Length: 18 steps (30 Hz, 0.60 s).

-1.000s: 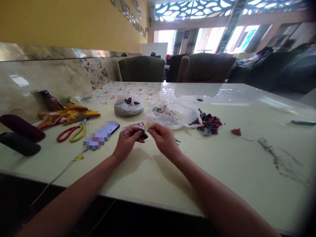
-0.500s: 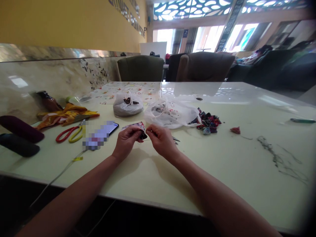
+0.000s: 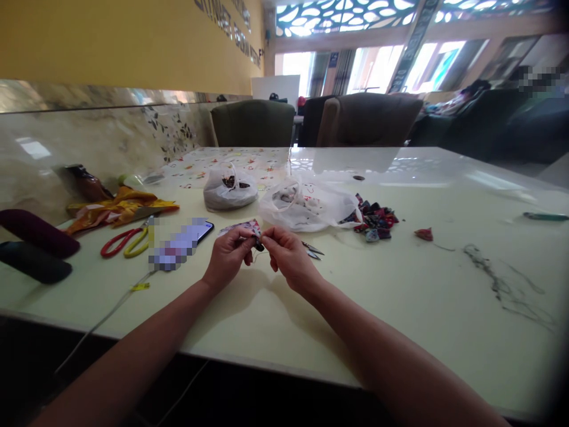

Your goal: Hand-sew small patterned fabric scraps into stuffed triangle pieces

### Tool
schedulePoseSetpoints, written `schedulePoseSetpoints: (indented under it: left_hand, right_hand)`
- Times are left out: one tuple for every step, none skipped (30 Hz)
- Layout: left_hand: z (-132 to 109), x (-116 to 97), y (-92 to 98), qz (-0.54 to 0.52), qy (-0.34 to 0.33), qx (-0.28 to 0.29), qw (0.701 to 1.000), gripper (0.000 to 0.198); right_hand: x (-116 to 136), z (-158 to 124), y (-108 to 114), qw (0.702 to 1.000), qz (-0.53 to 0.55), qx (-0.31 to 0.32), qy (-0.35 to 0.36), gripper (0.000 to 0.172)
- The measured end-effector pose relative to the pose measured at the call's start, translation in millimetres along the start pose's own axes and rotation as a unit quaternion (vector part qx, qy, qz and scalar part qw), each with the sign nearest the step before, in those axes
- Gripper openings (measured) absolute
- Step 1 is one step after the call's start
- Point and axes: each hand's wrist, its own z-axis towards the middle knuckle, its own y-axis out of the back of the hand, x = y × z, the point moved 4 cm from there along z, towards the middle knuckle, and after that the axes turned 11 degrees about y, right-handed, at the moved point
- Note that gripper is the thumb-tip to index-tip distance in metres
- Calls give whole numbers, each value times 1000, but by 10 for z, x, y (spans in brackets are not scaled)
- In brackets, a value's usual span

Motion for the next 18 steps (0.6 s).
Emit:
schedulePoseSetpoints:
  left_hand:
    - [0, -9, 0, -2, -10, -5, 1000, 15]
    - [-1, -18, 2, -4, -20, -13, 1000, 15]
    - [-1, -25, 6, -6, -27, -23, 999, 15]
    - [0, -29, 12, -6, -32, -34, 999, 15]
    - [0, -30, 17, -6, -33, -45, 998, 15]
    - [1, -29, 22, -6, -33, -53, 998, 15]
    - [1, -26, 24, -6, -31, -58, 998, 15]
    - [0, -22, 25, -5, -29, -62, 998, 15]
    - [-2, -19, 24, -6, -27, -63, 998, 15]
    - [-6, -15, 20, -8, -23, -60, 998, 16]
    - [-10, -11, 14, -11, -16, -55, 998, 16]
    - [-15, -7, 7, -15, -8, -48, 999, 16]
    - [-19, -5, 1, -21, 2, -40, 999, 16]
    - [-23, -5, -4, -24, 13, -34, 999, 16]
    - [-25, -6, -6, -24, 22, -28, 999, 17]
    - [-26, -10, -6, -20, 28, -24, 999, 17]
    - [-25, -16, -4, -15, 31, -22, 999, 17]
    - [-23, -23, 0, -10, 30, -20, 999, 17]
  right_hand:
    - [24, 14, 25, 999, -35, 2, 22, 17]
    - [55, 29, 57, 996, -80, -1, 48, 17]
    - [89, 41, 91, 989, -130, -8, 71, 16]
    - [120, 49, 121, 980, -177, -17, 89, 16]
    - [146, 53, 145, 972, -213, -25, 101, 17]
    - [163, 55, 159, 965, -236, -30, 107, 17]
    - [171, 54, 162, 962, -247, -30, 108, 17]
    - [170, 51, 157, 962, -251, -27, 106, 17]
    - [162, 49, 147, 962, -252, -23, 102, 17]
    - [147, 46, 135, 963, -249, -21, 96, 16]
    - [125, 45, 123, 965, -246, -18, 86, 14]
    - [98, 44, 113, 968, -240, -15, 75, 12]
    - [72, 45, 104, 970, -233, -10, 65, 11]
    - [51, 47, 96, 972, -225, -1, 60, 11]
    - [37, 50, 90, 973, -222, 9, 62, 10]
    - [31, 53, 87, 972, -223, 18, 68, 9]
    - [30, 55, 89, 970, -229, 26, 76, 10]
    - [32, 57, 92, 968, -237, 32, 82, 11]
